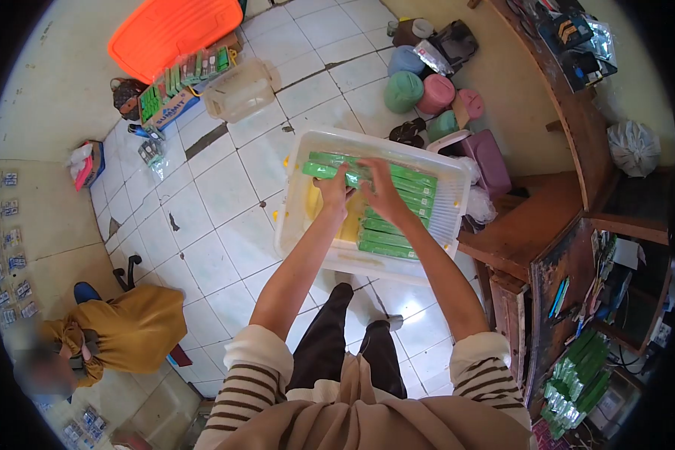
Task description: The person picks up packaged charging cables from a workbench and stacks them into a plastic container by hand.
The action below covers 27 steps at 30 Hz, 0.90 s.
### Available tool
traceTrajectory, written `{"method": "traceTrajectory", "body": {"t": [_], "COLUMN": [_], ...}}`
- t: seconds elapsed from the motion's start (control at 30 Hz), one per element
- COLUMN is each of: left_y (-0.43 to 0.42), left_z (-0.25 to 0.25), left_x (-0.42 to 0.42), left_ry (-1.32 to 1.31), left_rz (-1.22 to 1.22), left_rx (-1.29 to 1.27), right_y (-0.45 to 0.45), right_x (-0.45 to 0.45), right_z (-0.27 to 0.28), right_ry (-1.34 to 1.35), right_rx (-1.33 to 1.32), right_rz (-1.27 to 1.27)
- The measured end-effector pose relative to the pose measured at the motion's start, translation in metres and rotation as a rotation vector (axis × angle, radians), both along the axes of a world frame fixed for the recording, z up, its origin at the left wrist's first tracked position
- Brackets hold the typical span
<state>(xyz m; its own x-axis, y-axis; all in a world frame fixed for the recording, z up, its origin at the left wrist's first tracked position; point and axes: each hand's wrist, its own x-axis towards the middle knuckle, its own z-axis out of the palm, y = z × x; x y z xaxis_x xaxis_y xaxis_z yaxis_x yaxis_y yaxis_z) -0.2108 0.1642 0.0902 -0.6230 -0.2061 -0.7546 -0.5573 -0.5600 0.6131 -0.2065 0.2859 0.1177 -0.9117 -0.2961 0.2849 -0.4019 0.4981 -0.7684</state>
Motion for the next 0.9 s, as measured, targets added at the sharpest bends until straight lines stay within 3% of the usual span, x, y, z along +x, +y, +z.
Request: {"method": "traceTrajectory", "body": {"t": [0.07,0.13,0.2,0.3,0.37,0.4,0.47,0.5,0.57,0.73,0.9], "left_y": [-0.001,-0.002,0.0,0.002,0.003,0.001,-0.01,-0.015,-0.022,-0.03,-0.023], "left_z": [-0.007,0.003,0.009,0.007,0.004,0.012,0.036,0.034,0.031,0.018,0.018], "left_x": [0.0,0.003,0.008,0.019,0.029,0.03,0.03,0.027,0.012,0.0,0.002], "left_ry": [0.047,0.076,0.106,0.134,0.199,0.2,0.713,0.713,1.008,0.955,0.968], "left_rz": [0.075,0.09,0.099,0.071,-0.25,-0.254,-0.715,-0.719,-1.031,-1.159,-1.194], "left_rx": [0.0,0.027,0.051,-0.101,-0.903,-0.904,-1.232,-1.232,-1.287,-1.331,-1.582], "right_y": [0.017,0.039,0.041,0.038,0.032,0.031,0.028,0.027,0.027,0.037,0.039], "right_x": [-0.003,-0.002,0.011,0.025,0.027,0.026,0.024,0.023,0.022,0.021,0.02], "right_z": [-0.003,-0.018,-0.028,-0.025,-0.02,-0.021,-0.024,-0.026,-0.029,-0.025,-0.025], "right_ry": [-0.025,-0.133,-0.241,-0.366,-0.39,-0.355,-0.323,-0.296,-0.267,-0.454,-0.248], "right_rx": [-0.091,0.104,0.084,0.069,0.068,0.086,0.102,0.13,0.16,-0.124,0.031], "right_rz": [-0.063,-0.126,-0.094,-0.036,-0.035,-0.048,-0.065,-0.069,-0.072,-0.104,-0.178]}}
